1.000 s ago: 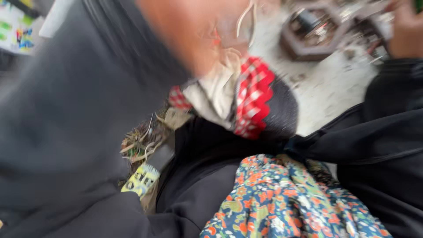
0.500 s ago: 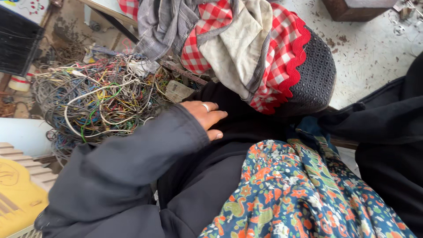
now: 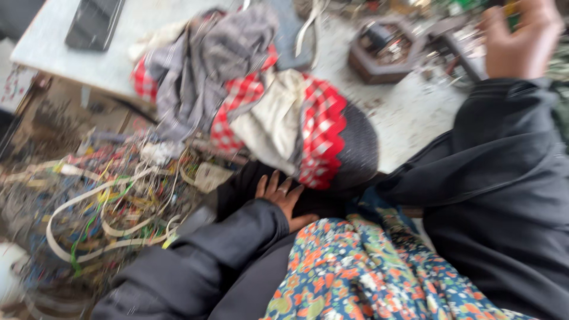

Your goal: The person disassembles a small cylindrical electrical component using a screwdriver and pliers. They remove internal parts, scrape debris from a small container, and repeatedly hammer a metal piece held in pliers. The person then reassembles the component and continues to adjust it with tools.

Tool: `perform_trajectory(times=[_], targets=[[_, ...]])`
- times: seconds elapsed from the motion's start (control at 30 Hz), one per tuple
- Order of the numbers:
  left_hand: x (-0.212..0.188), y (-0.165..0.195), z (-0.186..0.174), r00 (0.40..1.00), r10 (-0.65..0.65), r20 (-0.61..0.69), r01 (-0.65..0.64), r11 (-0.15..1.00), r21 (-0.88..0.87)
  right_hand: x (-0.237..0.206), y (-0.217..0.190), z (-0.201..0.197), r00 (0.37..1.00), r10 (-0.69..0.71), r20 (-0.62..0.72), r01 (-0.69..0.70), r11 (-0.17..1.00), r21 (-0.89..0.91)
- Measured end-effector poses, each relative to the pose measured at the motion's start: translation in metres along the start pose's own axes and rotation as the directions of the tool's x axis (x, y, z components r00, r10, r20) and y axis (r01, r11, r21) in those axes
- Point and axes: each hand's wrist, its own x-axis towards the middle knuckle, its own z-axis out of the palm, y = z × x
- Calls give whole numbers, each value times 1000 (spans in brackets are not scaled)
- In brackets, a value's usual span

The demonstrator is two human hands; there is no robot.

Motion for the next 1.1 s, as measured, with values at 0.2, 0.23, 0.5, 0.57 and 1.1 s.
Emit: perform_trajectory(times=[0.2,0.23,0.5,0.57,1.1], targets=[[-32,9,-80,797,585,-148,-603,764,-230,2,-2,-15,684,576,448,-729,545,413],[-40,12,-100,782,605,-149,-615,709,-346,3,-4,-16,661,568,491,-750,521,407],[-57,37,-266,343,597,-725,-887,459,-42,4,3,-20,382,530,757,-864,496,89],[-45,45,-293,278,593,-756,-893,450,25,1,5,-14,316,537,782,-862,508,-1],[148,28,-341,331,706,-626,-849,512,129,-2,13,12,409,696,590,-879,474,50]])
